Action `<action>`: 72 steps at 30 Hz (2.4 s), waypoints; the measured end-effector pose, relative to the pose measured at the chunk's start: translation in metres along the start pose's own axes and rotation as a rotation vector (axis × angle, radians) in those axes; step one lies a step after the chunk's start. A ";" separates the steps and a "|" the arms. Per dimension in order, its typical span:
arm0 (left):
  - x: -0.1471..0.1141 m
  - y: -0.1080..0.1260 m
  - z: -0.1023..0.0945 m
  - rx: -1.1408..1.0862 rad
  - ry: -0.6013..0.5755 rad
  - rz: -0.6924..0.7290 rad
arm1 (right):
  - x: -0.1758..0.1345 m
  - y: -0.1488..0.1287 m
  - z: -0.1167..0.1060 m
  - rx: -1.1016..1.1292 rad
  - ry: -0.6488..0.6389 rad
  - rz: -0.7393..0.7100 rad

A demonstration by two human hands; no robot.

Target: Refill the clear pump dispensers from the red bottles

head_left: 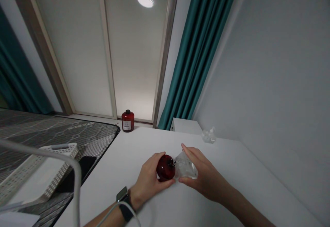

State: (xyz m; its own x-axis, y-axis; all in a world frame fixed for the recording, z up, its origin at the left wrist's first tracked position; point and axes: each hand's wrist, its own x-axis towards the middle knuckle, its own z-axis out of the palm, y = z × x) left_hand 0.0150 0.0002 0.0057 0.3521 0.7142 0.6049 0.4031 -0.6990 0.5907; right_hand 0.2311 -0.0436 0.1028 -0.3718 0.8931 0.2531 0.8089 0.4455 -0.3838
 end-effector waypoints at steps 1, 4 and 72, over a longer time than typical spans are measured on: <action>0.000 0.000 0.000 -0.004 0.002 -0.003 | 0.000 -0.001 -0.001 0.000 -0.004 0.000; 0.000 0.001 0.000 -0.021 0.014 -0.010 | 0.001 -0.005 -0.003 0.002 -0.010 -0.002; 0.000 0.006 0.001 -0.124 0.073 -0.061 | 0.011 -0.013 -0.015 -0.057 -0.046 -0.051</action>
State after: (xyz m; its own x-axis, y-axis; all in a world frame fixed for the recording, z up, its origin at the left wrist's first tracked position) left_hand 0.0183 -0.0041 0.0088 0.2663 0.7539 0.6006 0.3129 -0.6570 0.6859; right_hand 0.2239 -0.0408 0.1238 -0.4325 0.8720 0.2292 0.8126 0.4871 -0.3199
